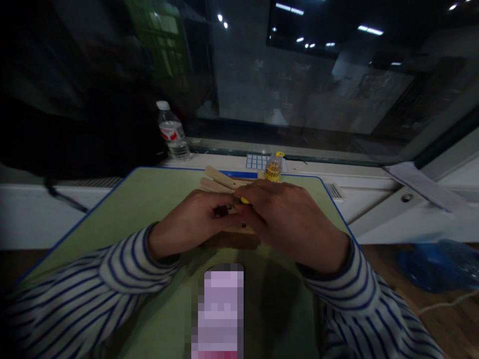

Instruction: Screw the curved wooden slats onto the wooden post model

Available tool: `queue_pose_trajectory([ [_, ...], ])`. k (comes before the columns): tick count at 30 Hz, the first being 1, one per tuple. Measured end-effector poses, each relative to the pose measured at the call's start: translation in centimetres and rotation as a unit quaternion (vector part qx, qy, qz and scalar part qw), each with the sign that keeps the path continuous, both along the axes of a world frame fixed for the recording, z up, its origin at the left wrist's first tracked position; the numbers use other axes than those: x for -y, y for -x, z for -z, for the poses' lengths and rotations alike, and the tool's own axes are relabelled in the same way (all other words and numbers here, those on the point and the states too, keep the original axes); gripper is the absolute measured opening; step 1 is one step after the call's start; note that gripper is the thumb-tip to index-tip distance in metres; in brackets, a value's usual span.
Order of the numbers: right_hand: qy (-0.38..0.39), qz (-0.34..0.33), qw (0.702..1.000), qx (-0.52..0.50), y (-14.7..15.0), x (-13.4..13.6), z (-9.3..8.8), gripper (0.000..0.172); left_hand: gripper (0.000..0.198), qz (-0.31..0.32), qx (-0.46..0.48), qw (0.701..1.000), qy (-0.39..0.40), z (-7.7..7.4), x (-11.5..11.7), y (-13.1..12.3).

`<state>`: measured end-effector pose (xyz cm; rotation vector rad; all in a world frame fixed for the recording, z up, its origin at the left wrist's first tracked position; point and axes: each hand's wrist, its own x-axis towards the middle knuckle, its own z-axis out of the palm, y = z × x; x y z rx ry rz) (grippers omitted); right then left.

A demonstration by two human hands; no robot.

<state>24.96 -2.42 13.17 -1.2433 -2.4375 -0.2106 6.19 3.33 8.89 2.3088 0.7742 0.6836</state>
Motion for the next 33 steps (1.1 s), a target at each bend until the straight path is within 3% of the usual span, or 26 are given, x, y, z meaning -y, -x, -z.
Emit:
queue_pose_trajectory([
  [7, -0.018, -0.016, 1.000, -0.002, -0.04, 0.29, -0.04, 0.032, 0.024, -0.011, -0.022, 1.000, -0.010, 0.19, -0.08, 0.13],
  [22, -0.017, 0.000, 1.000, -0.006, -0.04, 0.04, 0.03, 0.025, 0.023, 0.040, -0.034, 0.999, -0.015, -0.20, -0.16, 0.21],
  [27, -0.021, 0.007, 1.000, -0.003, -0.07, 0.06, 0.08, 0.025, 0.021, 0.025, -0.022, 0.999, -0.010, -0.07, -0.09, 0.12],
  [33, -0.022, 0.014, 1.000, 0.001, 0.08, 0.00, 0.02, 0.027, 0.019, -0.039, -0.019, 0.999, -0.001, 0.19, 0.17, 0.01],
])
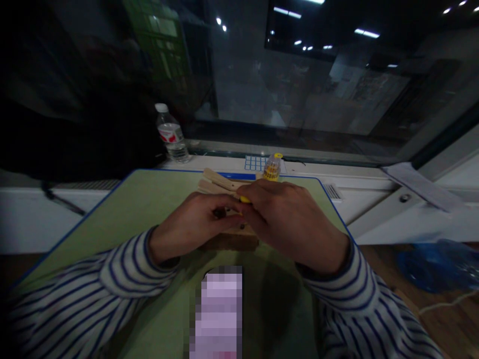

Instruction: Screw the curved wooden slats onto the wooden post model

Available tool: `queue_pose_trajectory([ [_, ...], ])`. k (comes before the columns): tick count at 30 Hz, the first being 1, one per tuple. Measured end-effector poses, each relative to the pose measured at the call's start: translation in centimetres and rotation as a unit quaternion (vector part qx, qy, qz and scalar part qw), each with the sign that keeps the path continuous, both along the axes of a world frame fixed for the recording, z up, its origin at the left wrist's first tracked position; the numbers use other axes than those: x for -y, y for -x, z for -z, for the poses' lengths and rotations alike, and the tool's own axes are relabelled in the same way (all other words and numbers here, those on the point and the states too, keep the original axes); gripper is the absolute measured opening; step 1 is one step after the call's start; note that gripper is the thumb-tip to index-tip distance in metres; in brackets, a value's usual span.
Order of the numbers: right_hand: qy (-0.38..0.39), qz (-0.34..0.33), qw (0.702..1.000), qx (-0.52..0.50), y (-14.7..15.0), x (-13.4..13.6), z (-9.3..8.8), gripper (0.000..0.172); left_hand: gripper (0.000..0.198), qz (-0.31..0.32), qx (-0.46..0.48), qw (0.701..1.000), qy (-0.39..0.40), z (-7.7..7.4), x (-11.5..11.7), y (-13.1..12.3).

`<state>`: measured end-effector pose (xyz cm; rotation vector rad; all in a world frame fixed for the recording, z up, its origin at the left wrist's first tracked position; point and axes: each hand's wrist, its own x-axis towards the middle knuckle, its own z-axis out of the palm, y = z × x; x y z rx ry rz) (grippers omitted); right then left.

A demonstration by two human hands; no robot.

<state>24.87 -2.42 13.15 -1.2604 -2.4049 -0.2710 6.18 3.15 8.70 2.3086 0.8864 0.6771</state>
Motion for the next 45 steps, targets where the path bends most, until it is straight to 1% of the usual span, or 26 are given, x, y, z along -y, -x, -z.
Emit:
queue_pose_trajectory([
  [4, -0.006, -0.024, 1.000, -0.013, -0.11, 0.25, -0.15, 0.031, 0.020, 0.011, -0.007, 1.000, 0.001, 0.09, -0.09, 0.08],
  [8, -0.011, -0.043, 0.999, -0.018, -0.17, 0.32, -0.17, 0.026, 0.020, 0.017, -0.013, 1.000, -0.006, 0.28, -0.23, 0.05],
  [15, -0.004, -0.028, 1.000, -0.012, -0.09, 0.04, -0.10, 0.021, 0.022, 0.040, -0.022, 0.998, -0.033, 0.13, -0.28, 0.13],
  [19, -0.001, -0.017, 1.000, -0.012, -0.13, 0.01, -0.01, 0.019, 0.022, 0.046, -0.024, 0.998, -0.035, 0.04, -0.21, 0.10],
  [21, 0.001, -0.017, 1.000, -0.013, -0.16, -0.03, -0.01, 0.020, 0.021, 0.041, -0.021, 0.998, -0.032, 0.15, -0.13, -0.03],
  [25, 0.003, -0.011, 1.000, -0.007, -0.13, -0.12, -0.08, 0.023, 0.025, 0.003, -0.051, 0.998, -0.037, 0.39, 0.08, -0.33],
  [28, 0.002, -0.008, 1.000, -0.005, -0.14, -0.08, -0.13, 0.027, 0.022, -0.008, -0.059, 0.997, -0.048, 0.44, 0.14, -0.36],
  [34, 0.004, -0.025, 1.000, -0.011, -0.28, 0.22, -0.21, 0.027, 0.020, 0.011, -0.046, 0.997, -0.060, 0.43, 0.05, -0.28],
  [38, 0.011, -0.016, 1.000, -0.013, -0.15, 0.21, -0.32, 0.024, 0.018, 0.019, -0.039, 0.997, -0.063, 0.49, 0.04, -0.33],
  [45, 0.010, -0.002, 1.000, -0.014, -0.03, 0.13, -0.29, 0.023, 0.023, 0.055, -0.024, 0.997, -0.048, 0.63, -0.04, -0.30],
])
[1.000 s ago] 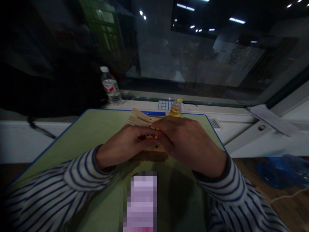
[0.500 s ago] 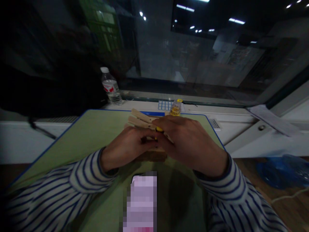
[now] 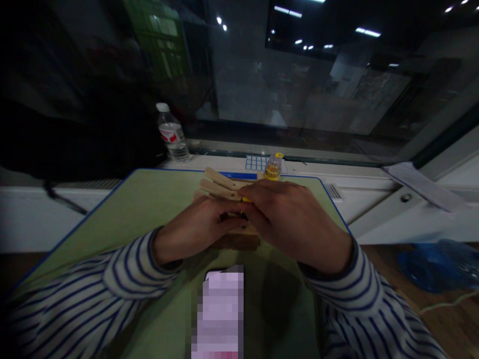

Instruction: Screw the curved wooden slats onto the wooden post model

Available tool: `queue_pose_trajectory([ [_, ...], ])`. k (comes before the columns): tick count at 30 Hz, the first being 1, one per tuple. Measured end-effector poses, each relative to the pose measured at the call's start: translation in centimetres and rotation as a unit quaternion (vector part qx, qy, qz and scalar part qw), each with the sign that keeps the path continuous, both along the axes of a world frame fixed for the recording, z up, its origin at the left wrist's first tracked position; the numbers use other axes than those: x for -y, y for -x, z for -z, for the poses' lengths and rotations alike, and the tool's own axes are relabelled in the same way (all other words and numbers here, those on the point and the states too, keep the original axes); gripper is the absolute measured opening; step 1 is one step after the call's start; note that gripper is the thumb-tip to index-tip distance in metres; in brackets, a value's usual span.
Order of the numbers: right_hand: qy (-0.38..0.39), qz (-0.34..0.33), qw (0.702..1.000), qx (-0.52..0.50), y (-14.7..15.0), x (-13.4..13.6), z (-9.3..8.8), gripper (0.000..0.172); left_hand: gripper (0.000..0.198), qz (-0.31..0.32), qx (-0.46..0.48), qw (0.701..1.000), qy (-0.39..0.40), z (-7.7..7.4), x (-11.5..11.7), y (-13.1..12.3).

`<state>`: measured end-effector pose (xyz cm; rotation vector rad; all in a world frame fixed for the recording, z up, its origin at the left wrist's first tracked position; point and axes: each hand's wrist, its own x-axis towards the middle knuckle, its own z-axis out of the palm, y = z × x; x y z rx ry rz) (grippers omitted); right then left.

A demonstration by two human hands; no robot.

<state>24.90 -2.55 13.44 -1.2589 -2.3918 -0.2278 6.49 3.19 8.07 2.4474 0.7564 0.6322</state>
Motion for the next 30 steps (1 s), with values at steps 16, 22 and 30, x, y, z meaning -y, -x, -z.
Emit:
queue_pose_trajectory([
  [16, -0.007, 0.001, 1.000, 0.007, -0.07, 0.09, 0.01, 0.027, 0.018, -0.033, -0.002, 0.999, 0.016, -0.25, 0.26, 0.02],
  [22, -0.013, -0.021, 1.000, 0.011, -0.10, 0.24, -0.13, 0.029, 0.016, -0.030, -0.003, 1.000, 0.002, -0.20, 0.09, 0.08],
  [30, -0.008, -0.008, 1.000, 0.019, -0.20, 0.09, -0.19, 0.025, 0.021, -0.008, 0.004, 1.000, 0.002, -0.23, 0.24, 0.03],
])
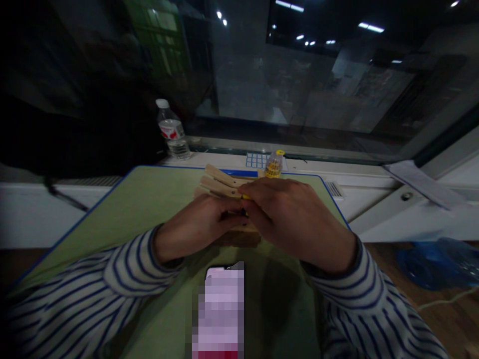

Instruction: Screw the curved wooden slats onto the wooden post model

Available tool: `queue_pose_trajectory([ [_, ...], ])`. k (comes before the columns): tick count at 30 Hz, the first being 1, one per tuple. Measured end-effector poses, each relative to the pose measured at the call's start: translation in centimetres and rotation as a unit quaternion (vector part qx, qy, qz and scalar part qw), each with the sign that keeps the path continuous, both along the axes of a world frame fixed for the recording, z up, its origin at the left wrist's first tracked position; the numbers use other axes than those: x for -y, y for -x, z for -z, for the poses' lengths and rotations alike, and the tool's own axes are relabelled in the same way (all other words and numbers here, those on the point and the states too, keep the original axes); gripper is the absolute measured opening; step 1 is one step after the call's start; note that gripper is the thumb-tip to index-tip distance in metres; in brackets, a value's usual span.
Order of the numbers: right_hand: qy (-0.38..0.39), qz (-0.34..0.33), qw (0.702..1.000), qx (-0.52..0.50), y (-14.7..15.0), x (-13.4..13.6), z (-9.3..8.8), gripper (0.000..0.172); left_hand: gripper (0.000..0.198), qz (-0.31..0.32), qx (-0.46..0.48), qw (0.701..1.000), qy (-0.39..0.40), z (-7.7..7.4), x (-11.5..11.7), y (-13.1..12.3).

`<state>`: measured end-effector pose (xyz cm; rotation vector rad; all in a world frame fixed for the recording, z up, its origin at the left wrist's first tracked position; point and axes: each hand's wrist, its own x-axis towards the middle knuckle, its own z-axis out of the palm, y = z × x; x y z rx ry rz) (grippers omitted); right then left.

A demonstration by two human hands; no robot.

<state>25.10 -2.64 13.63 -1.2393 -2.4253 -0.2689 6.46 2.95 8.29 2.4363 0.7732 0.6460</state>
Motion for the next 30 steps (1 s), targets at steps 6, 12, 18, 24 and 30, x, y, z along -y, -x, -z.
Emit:
queue_pose_trajectory([
  [6, 0.005, 0.016, 1.000, 0.002, 0.04, 0.01, 0.10, 0.024, 0.025, 0.010, -0.001, 1.000, 0.001, 0.09, -0.05, -0.05],
  [12, 0.005, 0.016, 1.000, 0.006, -0.01, -0.05, 0.17, 0.024, 0.022, 0.012, -0.010, 1.000, 0.010, -0.09, -0.01, -0.01],
  [18, 0.003, 0.011, 1.000, 0.003, 0.11, -0.06, 0.14, 0.026, 0.019, -0.010, -0.006, 1.000, 0.004, -0.17, 0.00, 0.01],
  [24, 0.003, -0.015, 1.000, -0.016, -0.01, 0.06, 0.10, 0.030, 0.021, -0.011, -0.007, 1.000, -0.019, 0.19, -0.13, 0.05],
  [30, -0.002, -0.024, 1.000, -0.014, -0.10, -0.03, 0.29, 0.027, 0.019, 0.002, -0.020, 1.000, -0.020, 0.32, -0.21, 0.00],
])
